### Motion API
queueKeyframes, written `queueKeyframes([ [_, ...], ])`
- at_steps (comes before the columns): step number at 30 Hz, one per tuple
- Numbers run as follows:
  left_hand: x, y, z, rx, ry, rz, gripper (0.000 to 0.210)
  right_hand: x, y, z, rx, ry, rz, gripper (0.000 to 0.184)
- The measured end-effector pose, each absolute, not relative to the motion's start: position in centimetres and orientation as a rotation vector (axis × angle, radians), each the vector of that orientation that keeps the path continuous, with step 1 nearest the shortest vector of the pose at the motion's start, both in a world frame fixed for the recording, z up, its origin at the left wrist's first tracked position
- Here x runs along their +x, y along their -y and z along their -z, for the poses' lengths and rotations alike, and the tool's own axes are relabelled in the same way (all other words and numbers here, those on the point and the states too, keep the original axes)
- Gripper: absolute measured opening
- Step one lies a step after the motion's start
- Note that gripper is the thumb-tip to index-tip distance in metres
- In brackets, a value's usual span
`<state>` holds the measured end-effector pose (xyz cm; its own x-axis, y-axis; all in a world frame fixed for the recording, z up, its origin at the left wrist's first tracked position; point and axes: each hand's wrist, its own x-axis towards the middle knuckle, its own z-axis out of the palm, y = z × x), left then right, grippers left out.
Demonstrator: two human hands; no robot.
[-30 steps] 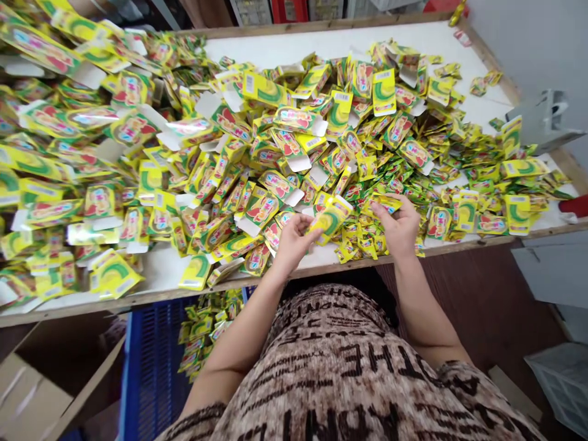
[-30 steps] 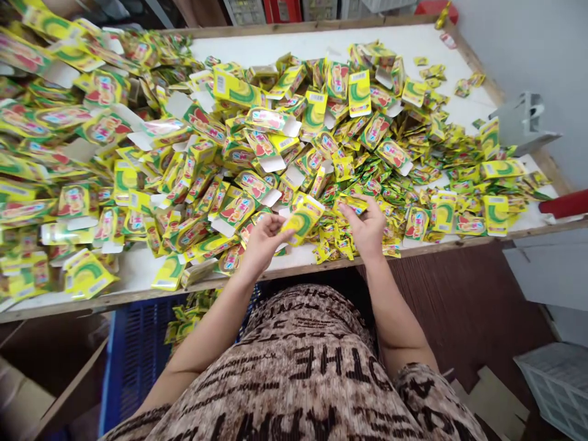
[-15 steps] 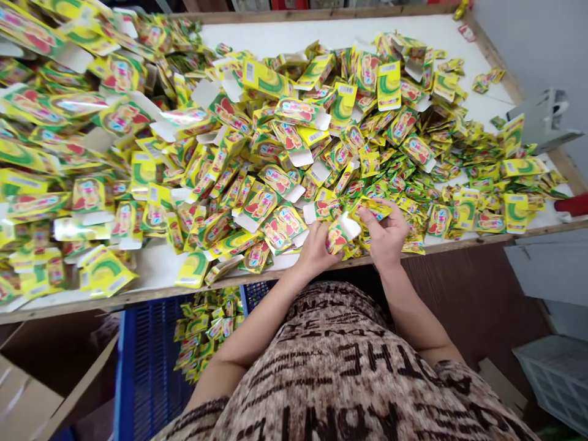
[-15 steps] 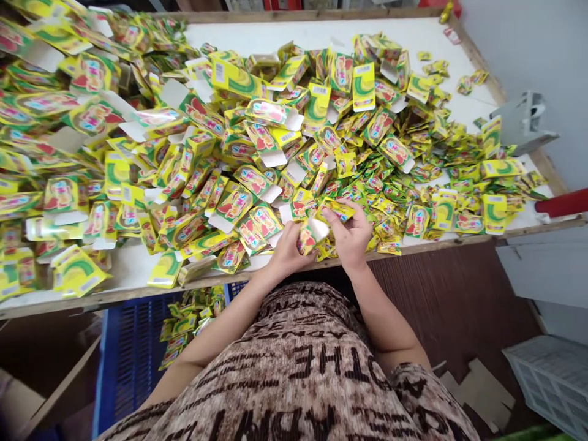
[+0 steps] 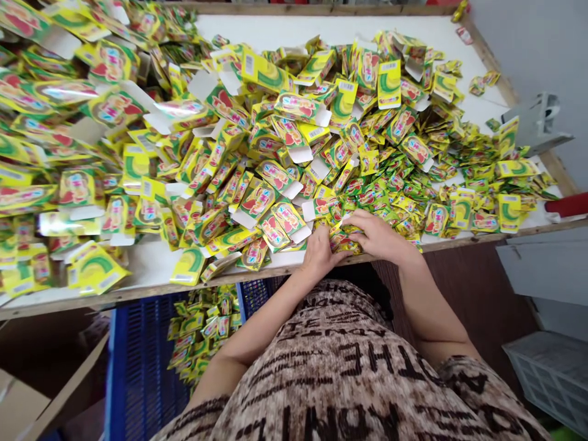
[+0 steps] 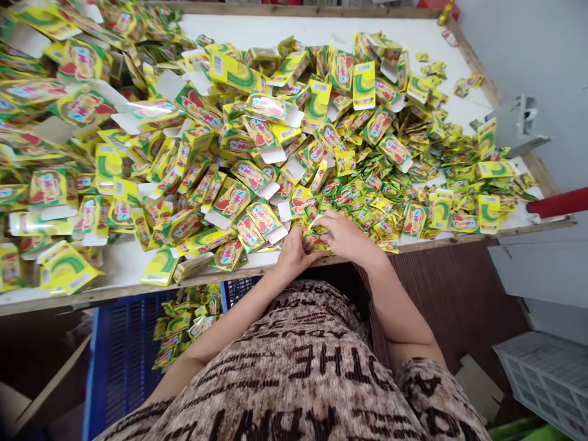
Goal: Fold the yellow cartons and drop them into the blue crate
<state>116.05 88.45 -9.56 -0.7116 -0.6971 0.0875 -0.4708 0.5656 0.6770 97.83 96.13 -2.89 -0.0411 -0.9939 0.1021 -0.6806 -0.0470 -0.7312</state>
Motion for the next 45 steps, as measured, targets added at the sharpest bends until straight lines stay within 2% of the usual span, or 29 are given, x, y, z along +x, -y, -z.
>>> queueKeyframes([
  [2,116.3,-88.0,9.7,0.837,2.408,1.179,0.040,97.5,-95.9,2.8,-1.791,-1.791,0.925,0.037],
  [4,116.6,-87.4,9.7,0.742,2.306,1.434,0.035,97.6,-95.5,3.1,-1.789,-1.847,1.038,0.030],
  [8,116.9,-86.7,9.7,0.676,2.046,1.759,0.045,98.3,-94.6,4.2,-1.926,-1.815,1.077,0.008],
  [11,117.1,-86.6,9.7,0.739,1.847,1.873,0.051,98.9,-94.2,4.4,-2.056,-1.827,0.961,0.010],
  [18,117.3,-86.7,9.7,0.717,1.910,1.782,0.046,100.3,-93.5,3.6,-2.167,-1.642,0.609,0.034],
  [24,117.3,-86.7,9.9,0.761,1.864,1.888,0.043,98.8,-93.9,3.4,-1.969,-1.608,1.038,0.014],
  [26,117.2,-86.7,10.0,0.755,1.910,1.859,0.042,99.0,-93.8,3.2,-2.011,-1.671,1.074,0.011],
  [32,116.8,-86.8,9.8,0.725,2.004,1.740,0.038,100.5,-92.3,2.9,-2.239,-1.595,0.606,0.014],
  [36,117.0,-86.8,9.8,0.664,1.983,1.840,0.043,99.7,-92.3,3.7,-2.107,-1.512,0.539,0.018],
  [38,117.2,-86.6,9.7,0.664,1.977,1.824,0.048,99.3,-92.7,4.0,-2.081,-1.541,0.610,0.016],
  [41,117.4,-86.5,9.3,0.743,1.925,1.774,0.059,99.2,-94.1,4.4,-1.890,-1.636,0.966,0.019],
  [43,117.7,-87.1,8.8,0.763,1.861,1.838,0.064,99.6,-95.4,5.0,-1.562,-1.686,1.242,0.023],
  [45,117.8,-87.9,8.2,0.703,1.768,1.972,0.067,100.1,-96.7,6.3,-1.145,-1.740,1.367,0.025],
])
